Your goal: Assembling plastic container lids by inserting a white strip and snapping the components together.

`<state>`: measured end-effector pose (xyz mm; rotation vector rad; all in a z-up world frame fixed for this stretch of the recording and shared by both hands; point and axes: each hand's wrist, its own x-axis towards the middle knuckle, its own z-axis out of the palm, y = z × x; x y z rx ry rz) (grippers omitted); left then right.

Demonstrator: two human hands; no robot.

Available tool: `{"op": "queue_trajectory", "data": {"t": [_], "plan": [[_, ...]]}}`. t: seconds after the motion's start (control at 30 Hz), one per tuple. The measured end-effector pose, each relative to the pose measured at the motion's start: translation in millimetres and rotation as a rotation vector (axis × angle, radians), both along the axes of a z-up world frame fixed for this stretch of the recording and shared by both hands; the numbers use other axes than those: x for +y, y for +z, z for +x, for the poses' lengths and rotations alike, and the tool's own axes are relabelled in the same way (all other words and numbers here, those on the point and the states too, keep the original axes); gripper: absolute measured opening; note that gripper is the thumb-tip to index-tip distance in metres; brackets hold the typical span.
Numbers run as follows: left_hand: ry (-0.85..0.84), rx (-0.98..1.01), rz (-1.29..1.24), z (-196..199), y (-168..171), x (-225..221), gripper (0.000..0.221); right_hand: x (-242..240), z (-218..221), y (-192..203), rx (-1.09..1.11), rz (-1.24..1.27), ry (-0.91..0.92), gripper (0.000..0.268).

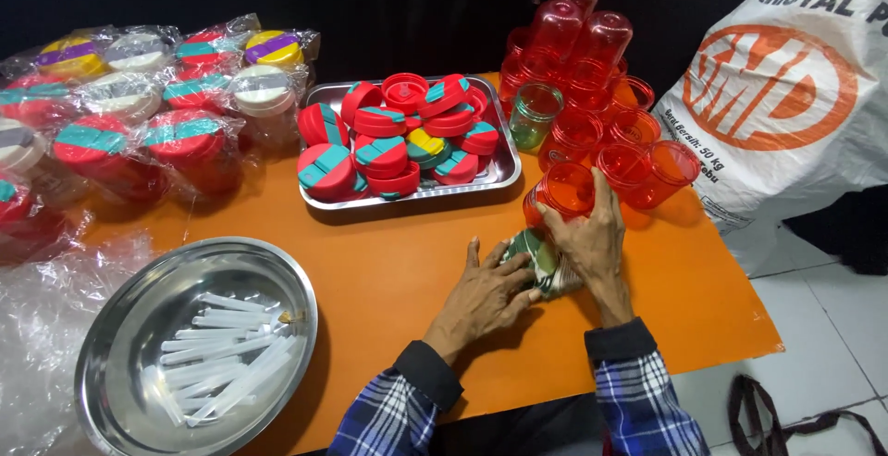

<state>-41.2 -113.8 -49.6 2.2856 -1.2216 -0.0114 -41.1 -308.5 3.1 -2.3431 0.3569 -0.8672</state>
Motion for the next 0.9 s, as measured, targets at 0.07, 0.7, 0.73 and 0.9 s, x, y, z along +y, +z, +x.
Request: {"op": "queue_trajectory", "data": {"t": [0.07, 0.7, 0.73, 0.9], "plan": [[0.004, 0.018, -0.072, 3, -22, -2, 0.042, 0, 4, 4, -0.006, 0.000, 0.001, 0.096], [0.485, 0.526, -0.921, 27, -38, 7, 0.013, 20, 4, 18, 0.140, -0.004, 0.062, 0.098], [0.488, 0.519, -0.926, 28, -37, 9, 0.013, 27, 1, 29, 0.135, -0.007, 0.068, 0.098], [0.580, 0.373, -0.997, 29, -24, 22, 0.018, 47, -23, 46, 0.211, -0.184, 0.037, 0.098]]}}
